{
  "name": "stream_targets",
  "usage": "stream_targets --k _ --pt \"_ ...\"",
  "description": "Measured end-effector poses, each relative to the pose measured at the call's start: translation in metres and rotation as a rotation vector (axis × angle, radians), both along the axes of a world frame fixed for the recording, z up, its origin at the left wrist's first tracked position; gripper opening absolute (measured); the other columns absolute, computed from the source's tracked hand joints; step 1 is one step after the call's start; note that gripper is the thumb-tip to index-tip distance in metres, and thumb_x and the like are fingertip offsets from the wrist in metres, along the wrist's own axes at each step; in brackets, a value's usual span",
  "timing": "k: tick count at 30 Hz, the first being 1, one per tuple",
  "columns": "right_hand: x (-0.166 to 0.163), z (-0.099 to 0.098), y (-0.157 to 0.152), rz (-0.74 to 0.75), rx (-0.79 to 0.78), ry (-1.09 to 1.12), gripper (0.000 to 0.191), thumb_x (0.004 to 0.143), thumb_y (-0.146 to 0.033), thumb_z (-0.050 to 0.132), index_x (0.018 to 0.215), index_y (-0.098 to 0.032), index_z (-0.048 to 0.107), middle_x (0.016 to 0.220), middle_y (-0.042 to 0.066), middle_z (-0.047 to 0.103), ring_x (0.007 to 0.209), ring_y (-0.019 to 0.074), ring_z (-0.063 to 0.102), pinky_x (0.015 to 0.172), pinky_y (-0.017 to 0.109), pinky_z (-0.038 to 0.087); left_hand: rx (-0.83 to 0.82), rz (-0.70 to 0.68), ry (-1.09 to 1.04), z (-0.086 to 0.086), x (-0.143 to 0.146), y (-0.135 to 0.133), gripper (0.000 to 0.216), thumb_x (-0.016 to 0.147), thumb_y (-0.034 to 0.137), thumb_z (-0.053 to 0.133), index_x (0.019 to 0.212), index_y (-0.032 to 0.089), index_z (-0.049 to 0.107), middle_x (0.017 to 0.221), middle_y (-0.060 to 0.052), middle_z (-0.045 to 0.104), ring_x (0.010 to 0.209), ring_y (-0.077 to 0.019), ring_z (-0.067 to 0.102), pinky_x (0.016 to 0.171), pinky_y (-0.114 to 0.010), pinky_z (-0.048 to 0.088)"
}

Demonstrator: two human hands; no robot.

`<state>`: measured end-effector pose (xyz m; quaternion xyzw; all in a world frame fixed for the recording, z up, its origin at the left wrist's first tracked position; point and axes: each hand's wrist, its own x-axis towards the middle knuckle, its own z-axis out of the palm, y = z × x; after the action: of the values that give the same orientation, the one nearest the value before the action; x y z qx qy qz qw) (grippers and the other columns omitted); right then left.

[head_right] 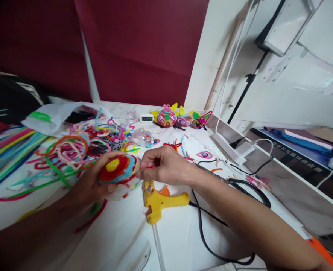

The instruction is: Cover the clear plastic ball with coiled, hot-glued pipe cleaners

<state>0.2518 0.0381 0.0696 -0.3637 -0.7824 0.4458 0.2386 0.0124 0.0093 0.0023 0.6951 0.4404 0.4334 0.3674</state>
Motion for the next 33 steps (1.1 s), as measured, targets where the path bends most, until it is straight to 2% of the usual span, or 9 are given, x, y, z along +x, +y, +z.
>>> stream_targets --k 8,15,27,33 --pt "-0.001 -0.003 0.0 -0.008 -0.048 0.025 0.031 0.072 -0.038 0.087 0.071 -0.014 0.066 0.063 -0.004 0.057 0.059 0.0096 0.045 0.056 0.023 0.037 0.001 0.03 0.015 -0.001 0.0 0.002 0.059 0.073 0.033 0.067 0.13 0.027 0.053 0.122 -0.003 0.068 0.107 -0.0248 0.067 0.09 -0.031 0.056" --pt "-0.003 -0.007 0.003 -0.007 -0.171 0.093 0.032 0.066 -0.036 0.089 0.067 -0.014 0.066 0.062 -0.003 0.061 0.059 0.009 0.05 0.056 0.022 0.038 -0.023 0.004 -0.027 0.004 0.005 -0.003 0.056 0.074 0.029 0.064 0.128 0.022 0.052 0.117 -0.003 0.07 0.105 -0.0248 0.068 0.09 -0.031 0.056" --pt "-0.006 0.002 0.002 -0.065 -0.148 -0.07 0.036 0.063 -0.043 0.087 0.065 -0.015 0.064 0.058 -0.006 0.055 0.055 0.0081 0.042 0.051 0.024 0.032 0.04 -0.029 -0.008 0.001 0.005 -0.002 0.056 0.071 0.029 0.065 0.127 0.022 0.055 0.119 -0.004 0.07 0.107 -0.0255 0.068 0.089 -0.03 0.056" --pt "-0.008 0.007 0.0 -0.076 -0.178 -0.109 0.036 0.059 -0.043 0.089 0.065 -0.015 0.067 0.061 -0.004 0.06 0.059 0.0102 0.049 0.055 0.024 0.038 0.077 -0.098 -0.034 -0.003 0.003 0.001 0.058 0.071 0.031 0.066 0.127 0.023 0.054 0.121 -0.006 0.069 0.107 -0.0261 0.068 0.09 -0.033 0.057"
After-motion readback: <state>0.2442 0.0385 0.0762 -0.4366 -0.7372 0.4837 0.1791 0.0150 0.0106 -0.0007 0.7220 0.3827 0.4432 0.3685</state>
